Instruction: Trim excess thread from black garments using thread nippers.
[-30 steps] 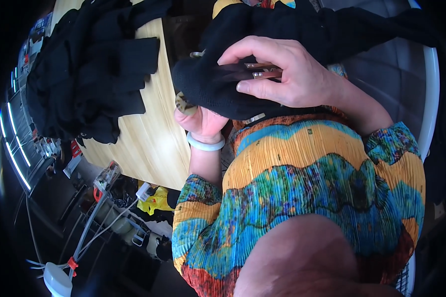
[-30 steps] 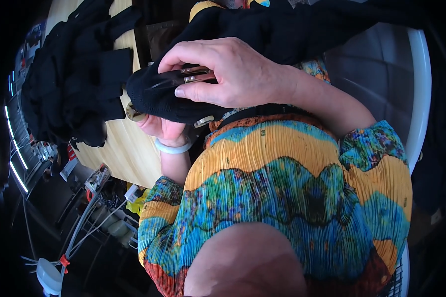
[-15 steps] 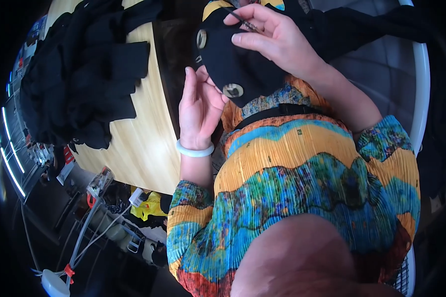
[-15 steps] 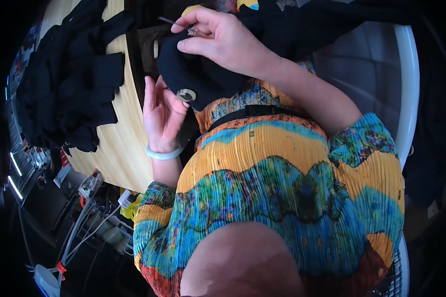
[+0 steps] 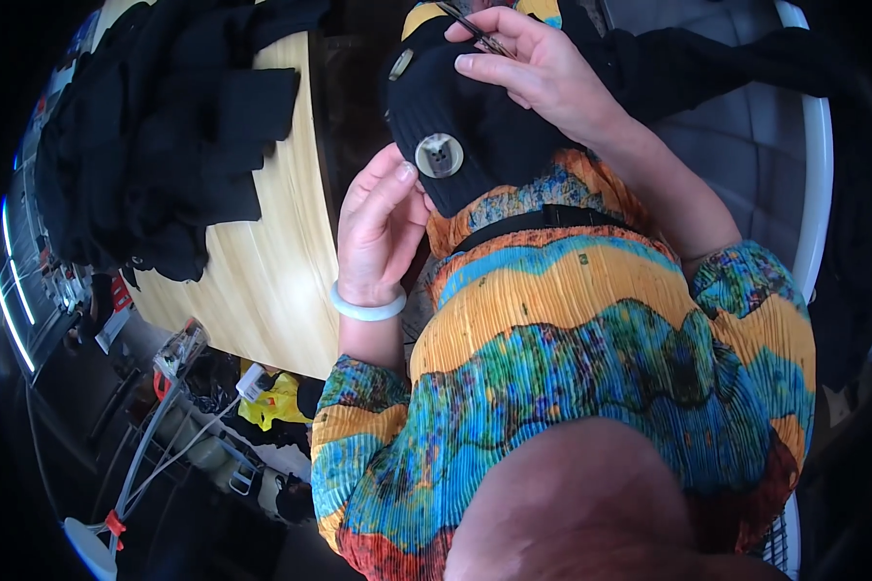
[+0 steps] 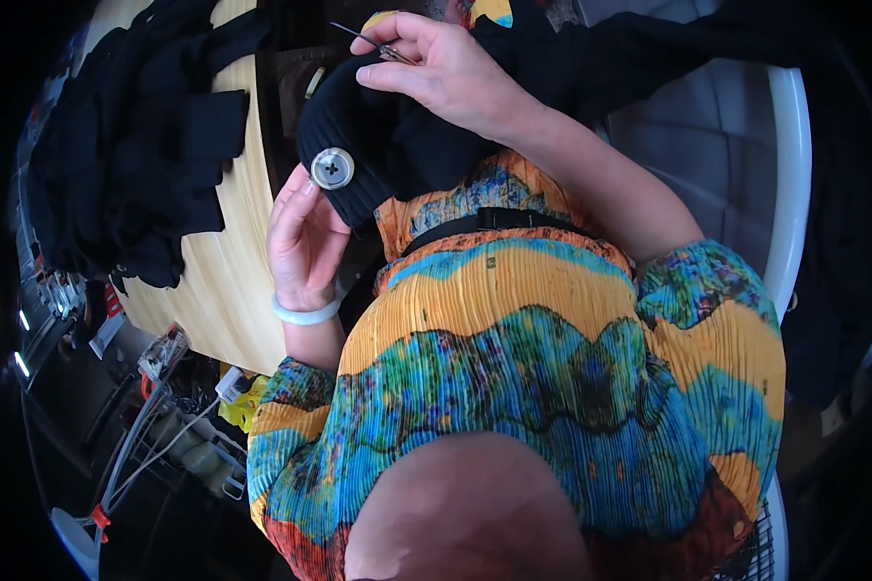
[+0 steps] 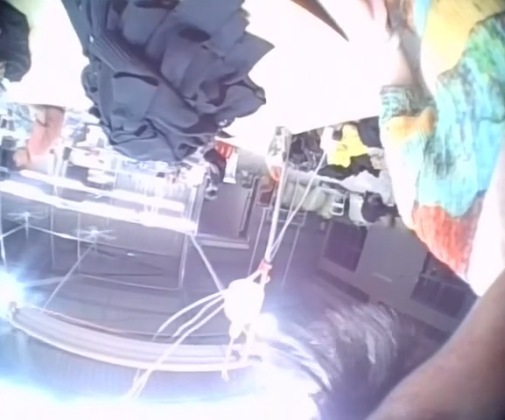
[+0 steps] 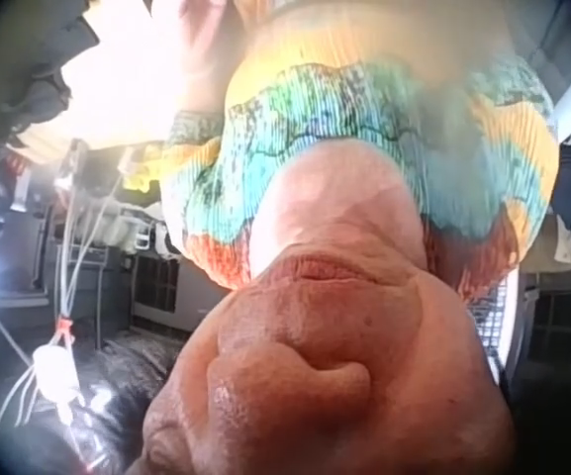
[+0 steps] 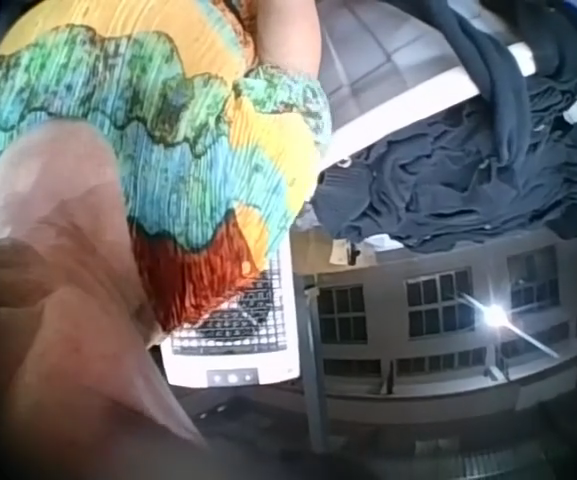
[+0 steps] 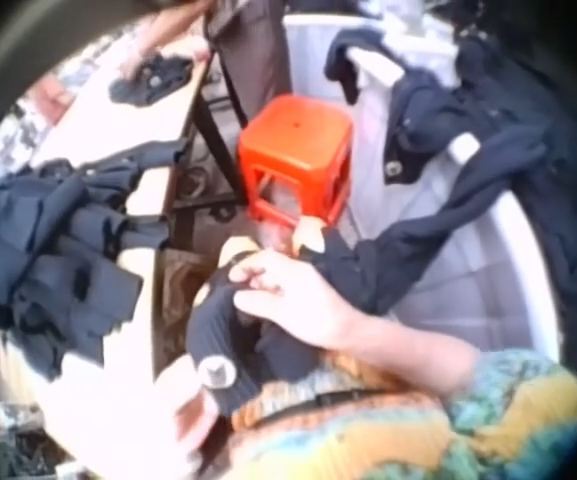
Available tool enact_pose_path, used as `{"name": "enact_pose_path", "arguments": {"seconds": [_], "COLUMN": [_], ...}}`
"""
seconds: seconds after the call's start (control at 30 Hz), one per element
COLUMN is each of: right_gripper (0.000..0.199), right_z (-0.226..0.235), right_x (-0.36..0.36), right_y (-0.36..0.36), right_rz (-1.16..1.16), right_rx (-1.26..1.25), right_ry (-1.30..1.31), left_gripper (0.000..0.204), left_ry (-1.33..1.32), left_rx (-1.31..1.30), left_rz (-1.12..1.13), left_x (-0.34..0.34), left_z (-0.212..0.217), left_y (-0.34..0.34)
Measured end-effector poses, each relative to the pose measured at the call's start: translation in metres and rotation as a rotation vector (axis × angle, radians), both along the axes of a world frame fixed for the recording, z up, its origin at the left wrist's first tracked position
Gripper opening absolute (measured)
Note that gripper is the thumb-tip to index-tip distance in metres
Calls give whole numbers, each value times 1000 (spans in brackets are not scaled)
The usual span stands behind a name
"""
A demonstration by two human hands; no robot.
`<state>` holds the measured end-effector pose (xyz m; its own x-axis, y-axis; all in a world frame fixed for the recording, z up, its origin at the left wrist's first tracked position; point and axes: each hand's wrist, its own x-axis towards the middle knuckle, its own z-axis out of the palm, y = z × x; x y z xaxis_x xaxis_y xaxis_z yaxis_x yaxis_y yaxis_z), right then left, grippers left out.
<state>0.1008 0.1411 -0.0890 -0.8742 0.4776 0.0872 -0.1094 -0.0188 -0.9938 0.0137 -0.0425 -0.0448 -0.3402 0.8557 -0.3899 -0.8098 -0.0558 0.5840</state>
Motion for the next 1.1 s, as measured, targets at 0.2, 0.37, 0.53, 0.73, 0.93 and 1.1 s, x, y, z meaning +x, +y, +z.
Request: {"name": "enact_pose_path", "arguments": {"seconds": [0.2, 0.37, 0.53, 0.73, 0.93, 1.1], "right_gripper": [28, 24, 30, 32, 29, 29], "right_z": [-1, 31, 38, 42, 38, 34], "right_x": [-3, 15, 24, 21, 17, 16], "right_y": [-5, -13, -22, -14, -9, -11], "right_rz": [-182, -78, -7, 139, 160, 147], "right_rx": [83, 158, 215, 341, 430, 312], "right_ry": [119, 135, 109, 123, 109, 123], "left_gripper": [17, 18, 19, 20, 26, 28], "left_ry": [129, 80, 42, 34, 77, -14], "left_rx": [-82, -100, -142, -137, -109, -60], "left_rz": [50, 125, 163, 117, 86, 53], "left_x": [6, -1, 2, 0, -4, -2], "left_z": [10, 5, 16, 11, 6, 10], "left_y": [6, 5, 16, 17, 20, 22]}}
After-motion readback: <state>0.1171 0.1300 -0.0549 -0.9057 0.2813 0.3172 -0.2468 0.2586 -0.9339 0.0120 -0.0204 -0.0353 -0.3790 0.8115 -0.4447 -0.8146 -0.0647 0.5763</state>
